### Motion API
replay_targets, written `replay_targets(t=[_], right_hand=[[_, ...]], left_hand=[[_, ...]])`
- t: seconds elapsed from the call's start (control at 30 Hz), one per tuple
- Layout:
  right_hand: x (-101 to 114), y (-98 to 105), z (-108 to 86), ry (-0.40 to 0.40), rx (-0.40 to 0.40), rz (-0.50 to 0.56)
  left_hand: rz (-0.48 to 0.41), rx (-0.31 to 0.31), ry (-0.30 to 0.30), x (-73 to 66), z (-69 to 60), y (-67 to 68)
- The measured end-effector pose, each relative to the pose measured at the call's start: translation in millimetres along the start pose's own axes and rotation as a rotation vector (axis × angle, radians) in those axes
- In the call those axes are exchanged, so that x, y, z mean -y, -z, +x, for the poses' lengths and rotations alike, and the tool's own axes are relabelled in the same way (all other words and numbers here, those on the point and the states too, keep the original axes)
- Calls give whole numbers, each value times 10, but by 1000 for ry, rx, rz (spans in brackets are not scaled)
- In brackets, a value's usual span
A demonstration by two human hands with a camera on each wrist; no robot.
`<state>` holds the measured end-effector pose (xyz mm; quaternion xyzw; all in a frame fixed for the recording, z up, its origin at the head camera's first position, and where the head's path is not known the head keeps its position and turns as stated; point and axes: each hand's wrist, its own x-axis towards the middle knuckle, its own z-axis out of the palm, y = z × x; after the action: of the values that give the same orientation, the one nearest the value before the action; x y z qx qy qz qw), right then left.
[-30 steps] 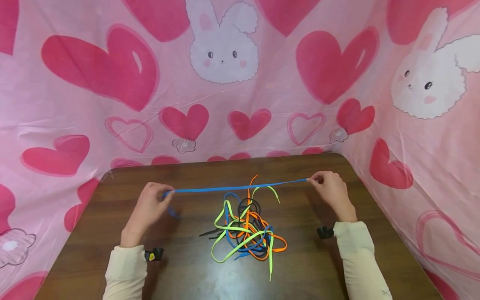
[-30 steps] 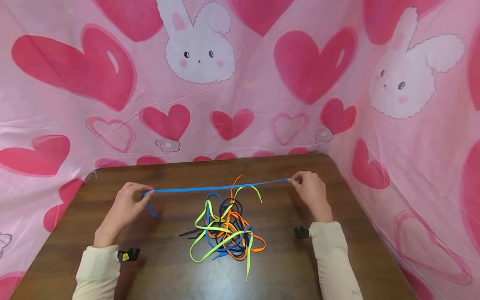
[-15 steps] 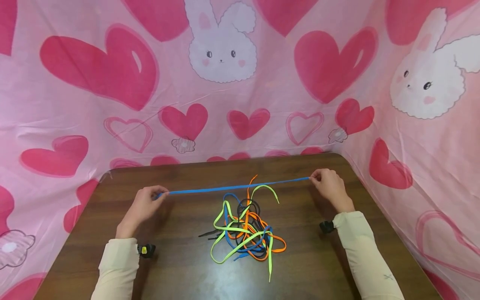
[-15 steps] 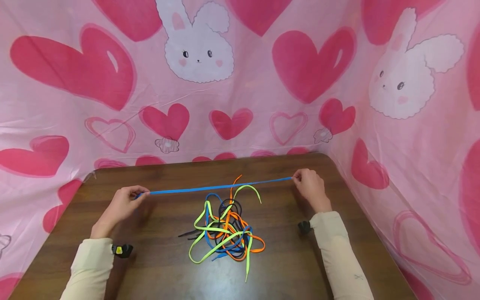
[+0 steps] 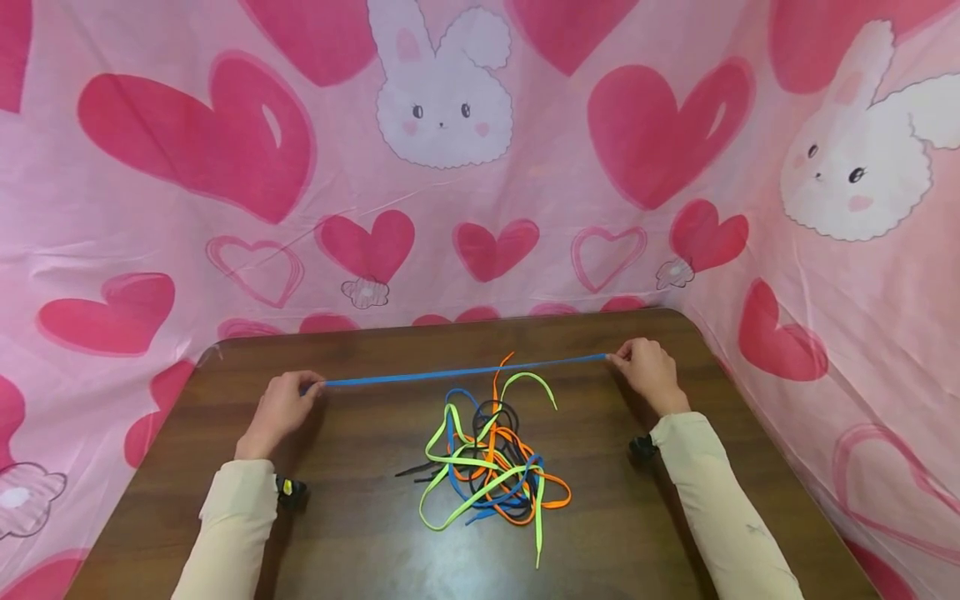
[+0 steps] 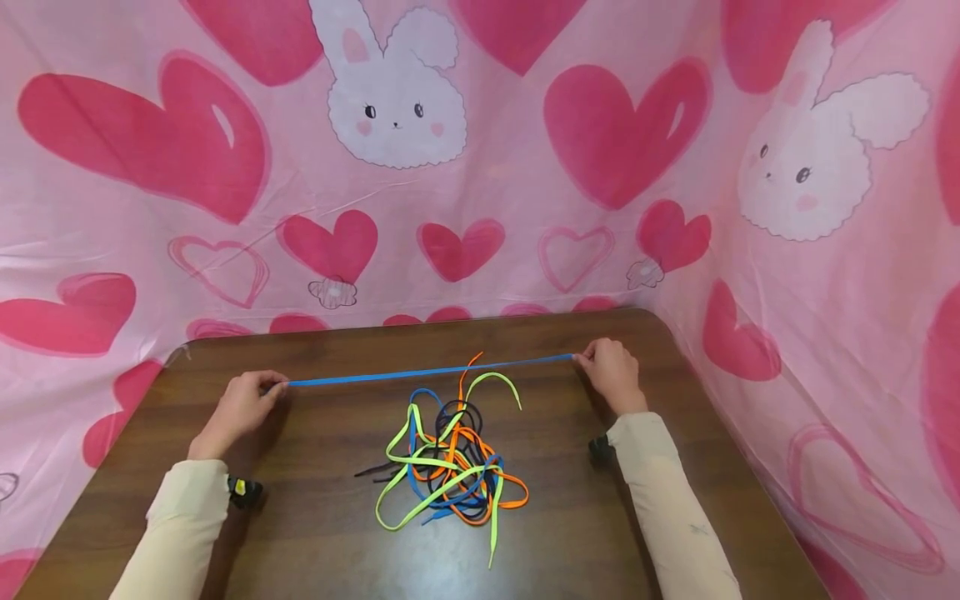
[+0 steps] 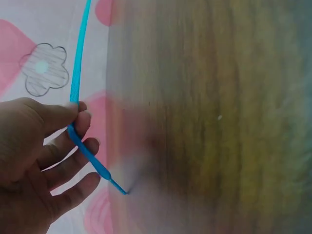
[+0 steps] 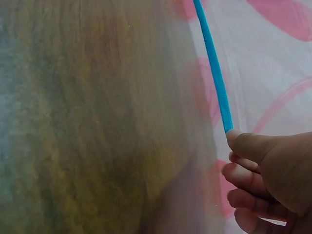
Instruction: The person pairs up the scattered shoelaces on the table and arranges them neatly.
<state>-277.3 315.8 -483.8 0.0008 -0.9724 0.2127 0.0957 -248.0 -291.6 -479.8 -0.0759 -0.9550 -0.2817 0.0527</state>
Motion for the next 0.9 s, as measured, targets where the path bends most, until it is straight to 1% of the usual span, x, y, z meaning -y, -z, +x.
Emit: replay_targets(t=[0.17,0.27,0.43,0.57,0.67,0.73,0.9], right_hand=[[-5,-42,104,-30,-27,-14],[-35,-72,167,-35,-32,-22],[-94,-108,250,-23,-13,-26],[-106,-129,306,-21,1,-21],[-117,-155,359,-28,5,-22],[-123,-170,392,-38,2,-23],[-109,-181,440,-91,-39,-12]], left_hand=[[-11,-12,-14,55,98,-24],[-3,-49,-15,95,148,-51],[1,-107,6,151,211,-94],[6,-144,-17,160,278,-111],[6,-186,-25,147,335,-125],[3,-223,-7,135,368,-133],[2,-300,92,120,441,-150]])
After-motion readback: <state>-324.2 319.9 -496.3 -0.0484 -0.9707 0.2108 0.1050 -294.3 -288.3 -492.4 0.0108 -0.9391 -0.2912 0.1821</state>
